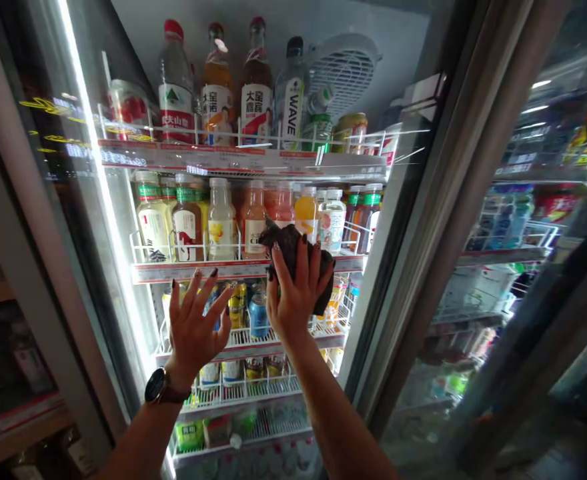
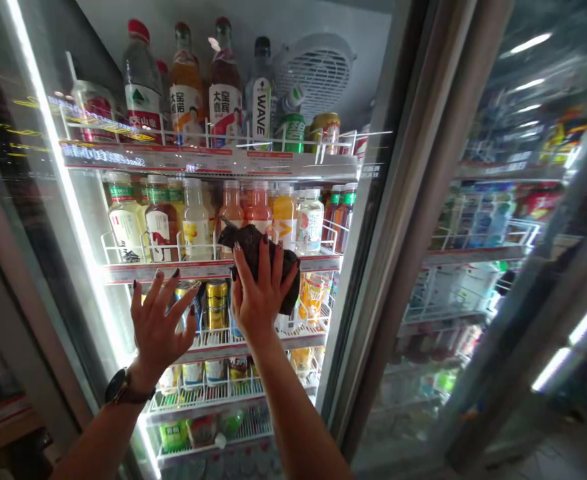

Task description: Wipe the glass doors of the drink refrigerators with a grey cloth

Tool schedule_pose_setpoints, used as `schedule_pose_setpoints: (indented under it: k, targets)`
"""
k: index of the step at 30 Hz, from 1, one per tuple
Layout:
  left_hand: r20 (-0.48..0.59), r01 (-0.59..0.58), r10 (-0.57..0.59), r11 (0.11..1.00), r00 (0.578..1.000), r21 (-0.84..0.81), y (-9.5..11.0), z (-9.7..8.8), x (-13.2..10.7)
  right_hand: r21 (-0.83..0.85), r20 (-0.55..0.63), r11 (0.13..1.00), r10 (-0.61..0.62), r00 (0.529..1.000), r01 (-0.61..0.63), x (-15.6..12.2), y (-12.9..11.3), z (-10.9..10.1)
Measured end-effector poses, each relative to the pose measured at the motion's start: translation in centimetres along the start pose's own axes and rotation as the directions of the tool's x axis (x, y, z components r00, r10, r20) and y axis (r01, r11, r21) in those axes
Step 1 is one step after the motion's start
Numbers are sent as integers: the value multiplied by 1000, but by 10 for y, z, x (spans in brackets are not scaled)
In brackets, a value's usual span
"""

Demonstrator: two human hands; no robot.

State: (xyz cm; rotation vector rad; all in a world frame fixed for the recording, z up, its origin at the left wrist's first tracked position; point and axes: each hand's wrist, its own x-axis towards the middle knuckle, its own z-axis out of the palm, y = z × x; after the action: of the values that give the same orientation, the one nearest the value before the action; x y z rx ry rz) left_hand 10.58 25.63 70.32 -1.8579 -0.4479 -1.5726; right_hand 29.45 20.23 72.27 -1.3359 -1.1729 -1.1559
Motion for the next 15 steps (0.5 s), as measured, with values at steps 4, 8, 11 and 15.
schedule_pose_setpoints:
  k: [4, 8, 11, 15]
  targets:
    - [-2, 1, -1, 1000, 1000, -7, 0, 0, -1, 0, 54, 1000, -16, 998, 16, -81, -5, -4]
    - [6, 7, -7, 1000, 1000, -16, 0, 0, -1, -1, 53, 1000, -28, 998, 28, -95, -6, -1]
    - [1, 4, -4, 1000, 1000, -13, 1, -1, 1, -6, -9, 1000, 25, 1000, -25, -25, -1, 2]
    - [-13, -2, 2, 1000, 1000, -6, 1, -1, 2, -21, -47, 999, 27, 999, -28, 29, 4, 2]
